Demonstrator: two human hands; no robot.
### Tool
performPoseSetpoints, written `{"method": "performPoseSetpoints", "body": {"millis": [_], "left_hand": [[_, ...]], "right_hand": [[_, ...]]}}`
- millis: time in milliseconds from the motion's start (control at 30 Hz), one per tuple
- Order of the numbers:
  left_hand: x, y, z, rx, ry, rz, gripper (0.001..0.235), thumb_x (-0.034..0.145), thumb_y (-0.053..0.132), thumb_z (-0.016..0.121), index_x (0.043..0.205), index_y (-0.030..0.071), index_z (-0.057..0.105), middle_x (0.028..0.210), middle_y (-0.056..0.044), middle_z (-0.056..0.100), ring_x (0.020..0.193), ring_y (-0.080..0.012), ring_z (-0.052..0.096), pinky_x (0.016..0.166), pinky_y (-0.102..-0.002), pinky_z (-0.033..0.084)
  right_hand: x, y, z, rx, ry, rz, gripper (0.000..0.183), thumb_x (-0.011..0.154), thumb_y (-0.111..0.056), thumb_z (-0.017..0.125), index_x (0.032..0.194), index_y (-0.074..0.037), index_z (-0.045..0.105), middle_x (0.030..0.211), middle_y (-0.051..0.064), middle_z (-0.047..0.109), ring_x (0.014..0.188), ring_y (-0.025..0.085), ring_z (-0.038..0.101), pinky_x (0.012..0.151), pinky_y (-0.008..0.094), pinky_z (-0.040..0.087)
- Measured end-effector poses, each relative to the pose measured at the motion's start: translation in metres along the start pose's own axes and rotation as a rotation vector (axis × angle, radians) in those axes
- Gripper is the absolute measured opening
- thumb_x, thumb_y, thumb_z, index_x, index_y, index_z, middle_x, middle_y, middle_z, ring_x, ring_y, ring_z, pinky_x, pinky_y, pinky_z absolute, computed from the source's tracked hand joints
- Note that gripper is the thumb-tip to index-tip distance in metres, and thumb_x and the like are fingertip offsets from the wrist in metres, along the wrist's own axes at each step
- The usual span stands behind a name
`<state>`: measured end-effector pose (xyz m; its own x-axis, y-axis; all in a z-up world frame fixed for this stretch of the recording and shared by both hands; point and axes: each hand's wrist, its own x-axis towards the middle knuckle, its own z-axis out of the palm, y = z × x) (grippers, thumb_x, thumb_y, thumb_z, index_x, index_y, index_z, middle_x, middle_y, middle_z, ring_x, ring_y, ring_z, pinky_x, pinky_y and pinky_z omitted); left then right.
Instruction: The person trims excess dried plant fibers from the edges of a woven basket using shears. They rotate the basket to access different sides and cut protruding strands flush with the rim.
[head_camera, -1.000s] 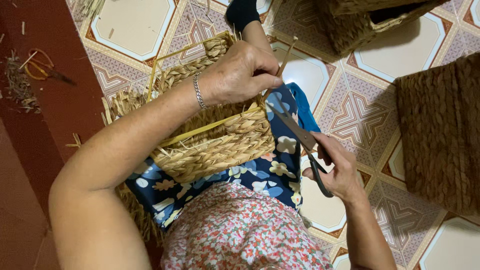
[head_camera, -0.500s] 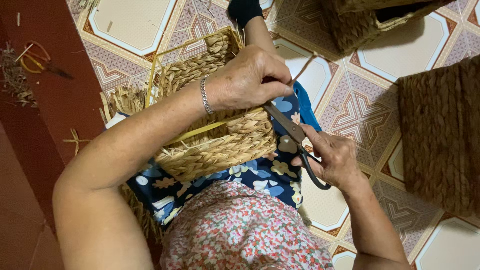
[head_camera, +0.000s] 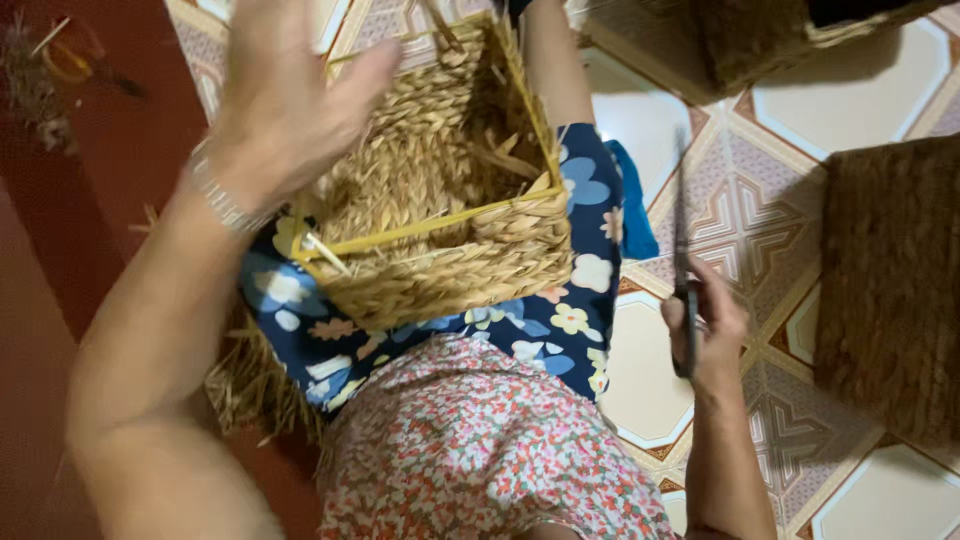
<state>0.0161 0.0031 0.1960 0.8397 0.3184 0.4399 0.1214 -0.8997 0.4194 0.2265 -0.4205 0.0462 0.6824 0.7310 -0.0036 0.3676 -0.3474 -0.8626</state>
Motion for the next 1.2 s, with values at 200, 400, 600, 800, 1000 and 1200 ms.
{"method": "performPoseSetpoints", "body": {"millis": [200, 400, 600, 800, 1000, 1200], "left_hand": [[-0.117, 0.009, -0.038, 0.145, -0.092, -0.284, 0.020, 0.104, 0.012, 0.068, 0.123, 0.005, 0.068, 0.128, -0.019, 0.069, 0.119, -0.0330, 0.064, 0.104, -0.046, 0.051], [-0.176, 0.003, -0.005, -0.369, 0.133, -0.983, 0.054, 0.108, 0.042, 0.050, 0.149, 0.008, 0.047, 0.147, -0.021, 0.054, 0.133, -0.0310, 0.056, 0.112, -0.046, 0.050], [-0.183, 0.041, 0.019, -0.748, 0.053, -1.130, 0.070, 0.100, 0.045, 0.048, 0.159, 0.010, 0.034, 0.147, -0.016, 0.052, 0.138, -0.0277, 0.047, 0.117, -0.040, 0.030], [-0.190, 0.035, 0.045, -0.755, 0.265, -1.180, 0.062, 0.102, 0.033, 0.052, 0.153, 0.000, 0.035, 0.148, -0.014, 0.047, 0.137, -0.0264, 0.050, 0.114, -0.038, 0.036], [-0.206, 0.032, 0.051, -0.792, 0.184, -0.866, 0.055, 0.093, 0.003, 0.040, 0.147, -0.008, 0.047, 0.148, -0.023, 0.056, 0.142, -0.0289, 0.049, 0.120, -0.035, 0.033], [-0.196, 0.021, 0.054, -1.027, 0.346, -1.045, 0.064, 0.089, -0.001, 0.039, 0.152, -0.010, 0.038, 0.159, -0.021, 0.045, 0.150, -0.0271, 0.040, 0.121, -0.031, 0.029]], "right_hand": [[-0.017, 0.004, 0.026, 0.539, -0.041, 0.122, 0.047, 0.102, -0.009, 0.063, 0.143, 0.005, 0.047, 0.101, 0.007, 0.062, 0.084, 0.018, 0.065, 0.077, 0.031, 0.058], [-0.006, -0.020, 0.075, 0.581, -0.038, 0.233, 0.049, 0.101, -0.008, 0.065, 0.140, 0.004, 0.038, 0.104, 0.011, 0.063, 0.088, 0.021, 0.071, 0.076, 0.033, 0.061], [0.005, -0.032, 0.104, 0.544, -0.045, 0.223, 0.052, 0.104, -0.012, 0.064, 0.149, 0.000, 0.040, 0.109, 0.009, 0.060, 0.080, 0.015, 0.064, 0.072, 0.029, 0.061], [0.001, -0.044, 0.103, 0.532, -0.031, 0.267, 0.045, 0.106, -0.017, 0.058, 0.146, -0.001, 0.043, 0.112, 0.008, 0.059, 0.078, 0.013, 0.063, 0.070, 0.029, 0.059], [0.000, -0.060, 0.099, 0.761, -0.036, 0.376, 0.038, 0.107, -0.028, 0.052, 0.135, -0.004, 0.044, 0.108, 0.007, 0.059, 0.081, 0.020, 0.069, 0.068, 0.032, 0.059], [0.032, -0.059, 0.109, 0.885, -0.040, 0.388, 0.037, 0.109, -0.038, 0.050, 0.131, -0.008, 0.044, 0.106, 0.007, 0.058, 0.082, 0.022, 0.063, 0.072, 0.043, 0.063]]}}
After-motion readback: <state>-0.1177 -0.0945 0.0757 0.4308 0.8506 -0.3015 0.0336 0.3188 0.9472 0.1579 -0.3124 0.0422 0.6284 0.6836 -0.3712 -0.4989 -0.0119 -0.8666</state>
